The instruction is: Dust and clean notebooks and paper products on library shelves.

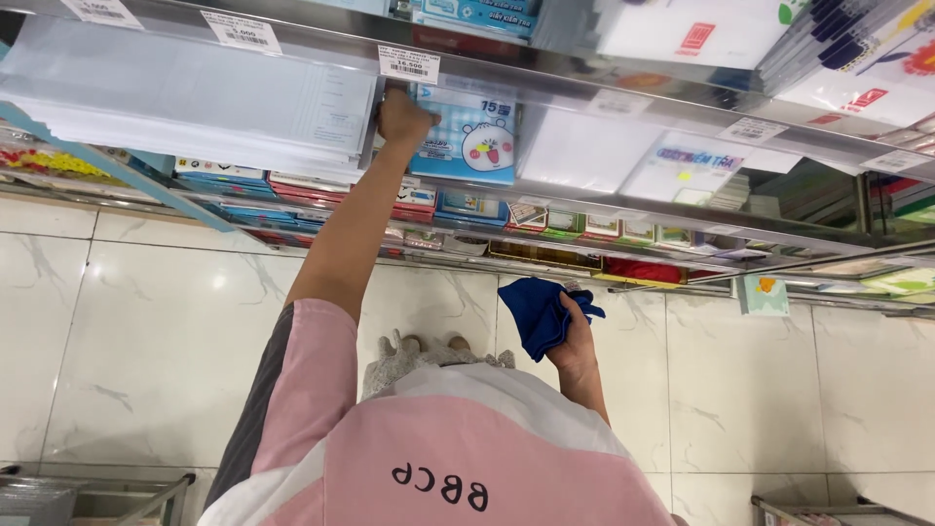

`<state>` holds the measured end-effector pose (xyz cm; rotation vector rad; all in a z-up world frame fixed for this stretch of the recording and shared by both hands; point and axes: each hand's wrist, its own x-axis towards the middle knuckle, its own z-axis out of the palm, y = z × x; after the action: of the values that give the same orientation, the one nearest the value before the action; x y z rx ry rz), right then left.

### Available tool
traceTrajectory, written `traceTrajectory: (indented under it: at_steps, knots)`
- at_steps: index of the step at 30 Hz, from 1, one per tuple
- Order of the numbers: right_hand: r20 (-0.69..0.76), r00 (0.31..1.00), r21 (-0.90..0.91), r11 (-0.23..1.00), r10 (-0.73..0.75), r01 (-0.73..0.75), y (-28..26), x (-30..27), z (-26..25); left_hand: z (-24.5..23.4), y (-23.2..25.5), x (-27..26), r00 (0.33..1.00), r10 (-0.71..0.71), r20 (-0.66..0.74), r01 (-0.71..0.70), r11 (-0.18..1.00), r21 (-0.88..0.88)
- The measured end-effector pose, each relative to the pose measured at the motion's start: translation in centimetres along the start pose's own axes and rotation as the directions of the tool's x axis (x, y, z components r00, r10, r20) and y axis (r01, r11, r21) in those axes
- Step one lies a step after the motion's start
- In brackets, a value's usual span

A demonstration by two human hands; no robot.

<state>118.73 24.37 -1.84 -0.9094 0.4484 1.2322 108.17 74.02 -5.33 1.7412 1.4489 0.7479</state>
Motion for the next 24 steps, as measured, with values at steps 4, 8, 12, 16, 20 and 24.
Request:
traceTrajectory:
  at_steps: [4,8,12,16,20,24]
  knots:
    - [-0.023,1.000,-0.021,1.000,0.013,-0.014,0.1,-0.1,1.1,1.8,-0.8,2.5,0.966,-0.194,0.169,0.174,0.977,0.123]
    - [-0.011,1.000,-0.032,0.999,0.000,-0.001,0.1,-1.2,1.9,-3.9,8.0,-3.8,0.950,-0.309,0.049,0.291,0.928,0.231]
    - [-0.055,0.998,-0.022,1.000,0.007,-0.008,-0.2,-0.6,-0.2,-3.6,8.1,-3.6,0.957,-0.285,0.045,0.258,0.916,0.307]
    - [-0.063,0.998,-0.002,1.000,0.025,-0.025,0.1,-0.4,-1.8,-1.7,4.4,0.4,0.984,-0.073,0.161,0.099,0.981,-0.164]
    - [-0.031,0.999,0.017,0.999,0.034,-0.034,-0.1,-0.4,-2.0,-2.9,5.7,-0.2,0.980,0.081,0.179,0.015,0.879,-0.477]
    - [-0.013,0.999,0.024,0.999,0.042,-0.042,-0.3,-0.1,-1.7,-7.7,9.3,-5.6,0.946,-0.084,0.314,0.240,0.832,-0.500]
